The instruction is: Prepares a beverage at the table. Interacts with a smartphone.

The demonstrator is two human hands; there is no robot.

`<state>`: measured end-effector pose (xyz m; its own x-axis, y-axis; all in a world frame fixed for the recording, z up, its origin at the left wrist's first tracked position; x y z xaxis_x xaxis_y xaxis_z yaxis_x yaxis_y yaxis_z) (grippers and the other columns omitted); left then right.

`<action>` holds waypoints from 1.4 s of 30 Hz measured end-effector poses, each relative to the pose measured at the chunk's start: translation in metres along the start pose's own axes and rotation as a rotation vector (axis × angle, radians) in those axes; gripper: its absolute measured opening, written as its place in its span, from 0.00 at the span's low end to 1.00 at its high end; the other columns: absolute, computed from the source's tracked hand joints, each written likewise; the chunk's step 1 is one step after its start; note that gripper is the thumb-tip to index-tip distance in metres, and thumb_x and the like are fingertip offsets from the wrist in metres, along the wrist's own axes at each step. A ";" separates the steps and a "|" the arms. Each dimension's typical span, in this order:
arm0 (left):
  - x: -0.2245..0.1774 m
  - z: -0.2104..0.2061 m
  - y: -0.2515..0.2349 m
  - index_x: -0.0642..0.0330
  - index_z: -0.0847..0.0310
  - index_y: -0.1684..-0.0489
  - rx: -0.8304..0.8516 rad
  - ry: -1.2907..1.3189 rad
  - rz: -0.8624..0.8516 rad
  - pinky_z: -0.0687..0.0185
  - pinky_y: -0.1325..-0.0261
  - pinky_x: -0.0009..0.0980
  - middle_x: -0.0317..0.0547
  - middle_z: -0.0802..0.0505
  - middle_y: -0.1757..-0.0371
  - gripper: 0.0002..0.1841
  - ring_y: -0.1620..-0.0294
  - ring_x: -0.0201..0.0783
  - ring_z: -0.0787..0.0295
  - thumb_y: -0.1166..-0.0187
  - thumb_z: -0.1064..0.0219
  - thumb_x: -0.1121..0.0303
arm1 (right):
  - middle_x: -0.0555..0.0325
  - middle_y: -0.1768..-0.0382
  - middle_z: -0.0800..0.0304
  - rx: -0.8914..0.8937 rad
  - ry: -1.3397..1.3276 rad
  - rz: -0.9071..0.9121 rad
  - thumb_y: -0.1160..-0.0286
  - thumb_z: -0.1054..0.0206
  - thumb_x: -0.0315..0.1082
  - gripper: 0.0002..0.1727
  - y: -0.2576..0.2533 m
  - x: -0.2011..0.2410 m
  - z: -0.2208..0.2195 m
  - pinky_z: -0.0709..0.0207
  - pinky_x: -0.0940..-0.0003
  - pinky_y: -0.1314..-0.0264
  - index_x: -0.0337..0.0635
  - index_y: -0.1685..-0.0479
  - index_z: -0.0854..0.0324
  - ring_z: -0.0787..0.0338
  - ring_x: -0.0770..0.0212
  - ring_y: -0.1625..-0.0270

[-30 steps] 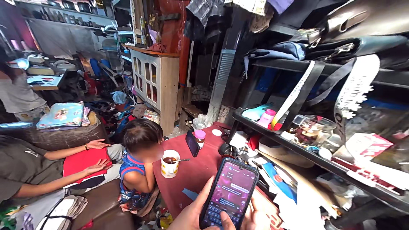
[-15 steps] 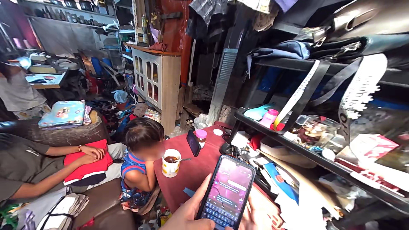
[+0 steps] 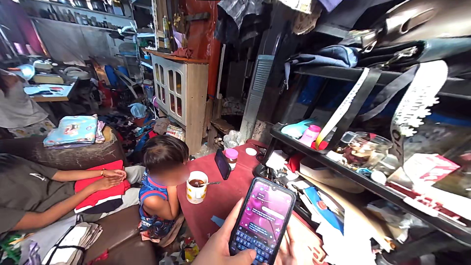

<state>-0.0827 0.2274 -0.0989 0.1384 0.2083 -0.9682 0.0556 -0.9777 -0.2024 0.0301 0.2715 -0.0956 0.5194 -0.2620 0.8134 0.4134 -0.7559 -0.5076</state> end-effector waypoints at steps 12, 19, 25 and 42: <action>0.000 -0.002 0.001 0.54 0.80 0.05 0.120 0.072 0.033 0.05 0.53 0.37 0.47 0.31 0.14 0.53 0.29 0.39 0.14 0.28 0.40 0.83 | 0.51 0.17 0.35 0.026 -0.030 0.008 0.51 0.41 0.13 0.57 0.000 0.000 0.000 0.25 0.70 0.21 0.19 0.17 0.80 0.23 0.73 0.22; -0.002 -0.006 0.002 0.58 0.79 0.05 0.128 0.070 -0.010 0.07 0.48 0.34 0.48 0.31 0.14 0.52 0.30 0.35 0.15 0.27 0.40 0.84 | 0.49 0.23 0.30 -0.112 0.057 0.007 0.40 0.43 0.12 0.50 0.000 0.005 0.000 0.20 0.76 0.28 0.15 0.20 0.78 0.17 0.79 0.30; -0.002 -0.007 0.002 0.59 0.78 0.05 0.154 0.058 -0.036 0.07 0.45 0.37 0.49 0.33 0.12 0.51 0.26 0.37 0.18 0.26 0.41 0.84 | 0.51 0.27 0.26 -0.146 0.067 0.011 0.41 0.45 0.11 0.48 0.000 0.006 0.003 0.18 0.74 0.29 0.16 0.20 0.75 0.15 0.77 0.33; -0.001 -0.005 0.001 0.56 0.80 0.05 0.141 0.107 0.007 0.05 0.50 0.37 0.47 0.30 0.14 0.52 0.28 0.38 0.15 0.28 0.42 0.83 | 0.57 0.22 0.29 -0.033 -0.087 -0.009 0.50 0.48 0.13 0.52 0.000 0.000 0.005 0.21 0.68 0.25 0.23 0.17 0.73 0.18 0.73 0.27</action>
<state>-0.0781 0.2259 -0.0974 0.2435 0.1960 -0.9499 -0.0841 -0.9714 -0.2220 0.0339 0.2744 -0.0969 0.5797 -0.2034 0.7891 0.3940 -0.7776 -0.4899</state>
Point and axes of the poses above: each hand's wrist, its own y-axis away from the middle knuckle, its own z-axis out of the back of the hand, x = y × z, the point moved 9 cm from there along -y, towards the middle knuckle
